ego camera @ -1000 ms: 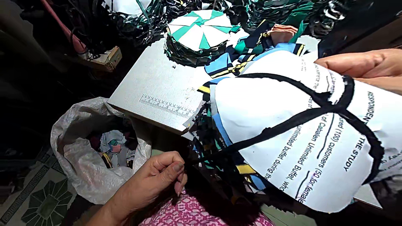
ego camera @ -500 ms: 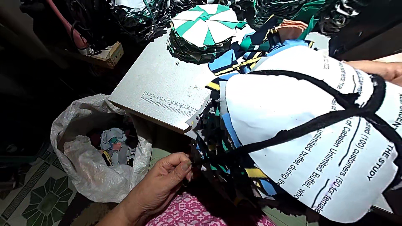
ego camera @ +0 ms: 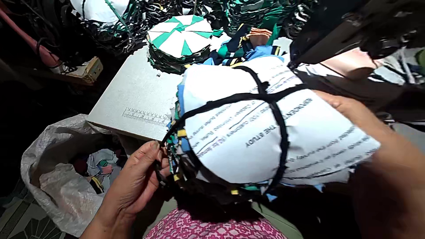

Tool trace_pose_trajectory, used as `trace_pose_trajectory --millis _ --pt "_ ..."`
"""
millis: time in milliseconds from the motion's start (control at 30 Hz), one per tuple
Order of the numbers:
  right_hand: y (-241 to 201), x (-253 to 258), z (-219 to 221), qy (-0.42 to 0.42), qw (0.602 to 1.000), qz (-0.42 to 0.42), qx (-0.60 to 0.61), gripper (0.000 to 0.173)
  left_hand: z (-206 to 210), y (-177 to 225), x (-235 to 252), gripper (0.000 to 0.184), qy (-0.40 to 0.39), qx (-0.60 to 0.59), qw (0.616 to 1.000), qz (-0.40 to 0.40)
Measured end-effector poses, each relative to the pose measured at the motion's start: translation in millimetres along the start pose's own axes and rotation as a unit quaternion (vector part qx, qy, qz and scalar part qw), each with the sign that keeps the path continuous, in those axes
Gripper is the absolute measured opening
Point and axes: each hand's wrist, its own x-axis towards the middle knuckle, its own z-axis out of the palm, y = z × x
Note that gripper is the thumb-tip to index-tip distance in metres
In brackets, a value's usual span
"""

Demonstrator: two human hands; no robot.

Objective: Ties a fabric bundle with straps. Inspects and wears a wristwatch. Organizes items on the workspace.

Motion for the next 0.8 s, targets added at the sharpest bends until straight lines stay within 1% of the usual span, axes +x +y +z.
trace_pose_trajectory --millis 100,233,333,467,567,633,800 --pt "7 -7 7 0.049 0.999 -0.007 -0.006 0.022 3 -3 -2 0.018 0.014 0.009 1.000 0.016" --pt "19 -17 14 0.064 0.997 -0.009 0.035 0.019 5 -6 -3 0.021 0.024 0.012 0.999 0.035" --pt "26 -16 15 0.050 0.998 -0.021 0.029 0.016 6 -9 -2 0.020 0.046 -0.003 0.998 0.042" --pt "28 -16 17 0.032 0.999 -0.027 0.024 0.014 6 -9 0 0.019 0.046 -0.014 0.998 0.035" --pt "28 -15 20 0.033 0.998 -0.001 0.048 0.014 6 -8 0 0.022 0.055 -0.017 0.998 0.032" --pt "30 -15 20 0.030 0.998 0.000 0.052 0.015 7 -7 0 0.023 0.061 -0.011 0.998 0.027" --pt "24 -15 20 0.014 0.996 0.020 0.089 0.018 7 -8 1 0.022 0.053 -0.012 0.998 0.029"
